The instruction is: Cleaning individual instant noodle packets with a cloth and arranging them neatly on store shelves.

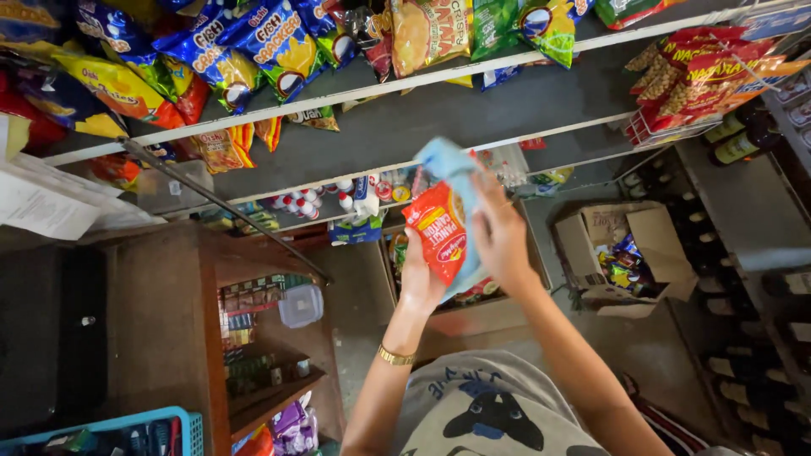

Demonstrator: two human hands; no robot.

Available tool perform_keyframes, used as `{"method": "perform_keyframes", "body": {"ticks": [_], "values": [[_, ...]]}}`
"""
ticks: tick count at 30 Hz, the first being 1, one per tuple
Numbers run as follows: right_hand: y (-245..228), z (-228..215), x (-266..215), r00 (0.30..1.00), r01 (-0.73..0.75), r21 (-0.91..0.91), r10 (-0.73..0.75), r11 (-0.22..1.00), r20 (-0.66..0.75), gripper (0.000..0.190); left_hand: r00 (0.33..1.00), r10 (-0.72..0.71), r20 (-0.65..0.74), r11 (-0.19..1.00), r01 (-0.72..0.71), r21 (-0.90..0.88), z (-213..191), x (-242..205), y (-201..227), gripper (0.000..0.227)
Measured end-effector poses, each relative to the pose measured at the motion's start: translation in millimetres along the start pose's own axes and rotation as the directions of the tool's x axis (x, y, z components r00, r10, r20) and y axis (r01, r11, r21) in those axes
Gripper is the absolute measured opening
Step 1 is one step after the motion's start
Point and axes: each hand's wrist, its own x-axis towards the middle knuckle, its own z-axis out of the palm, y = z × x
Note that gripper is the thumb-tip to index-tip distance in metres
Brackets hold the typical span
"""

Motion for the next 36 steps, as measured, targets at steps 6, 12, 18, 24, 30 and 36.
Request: {"method": "perform_keyframes", "body": {"ticks": [6,12,18,24,30,36], "values": [[9.7,1.1,1.9,0.980,-0.196,0.118,0.197,0.973,0.006,0.048,0.999,-0.046,-0.026,0.999,0.046,-0.005,-9.8,-2.3,2.3,0.070],[-35.4,20.5,-21.1,0.948,0.282,-0.074,-0.266,0.957,0.177,0.054,0.997,-0.061,-0.046,0.995,0.064,0.081,-56.9,7.7,-18.8,0.058],[-6.3,12.0,2.6,0.997,0.075,-0.043,-0.076,0.996,-0.026,0.048,0.994,-0.058,-0.094,0.998,0.060,0.021,-20.6,-4.2,-5.6,0.067],[65.6,9.2,16.3,0.939,-0.343,0.277,0.319,0.898,0.129,0.043,0.998,-0.069,-0.013,0.996,0.068,-0.055,-18.3,-8.9,7.7,0.068],[52.3,-8.2,26.2,0.943,-0.330,0.103,0.324,0.938,0.078,0.037,0.996,-0.090,0.021,0.992,0.091,-0.092,-24.7,-8.4,13.7,0.066],[50.7,-6.9,27.8,0.970,-0.227,0.022,0.228,0.974,-0.084,0.030,0.997,-0.077,0.019,0.991,0.078,-0.111,-33.4,-14.4,17.6,0.066]]}}
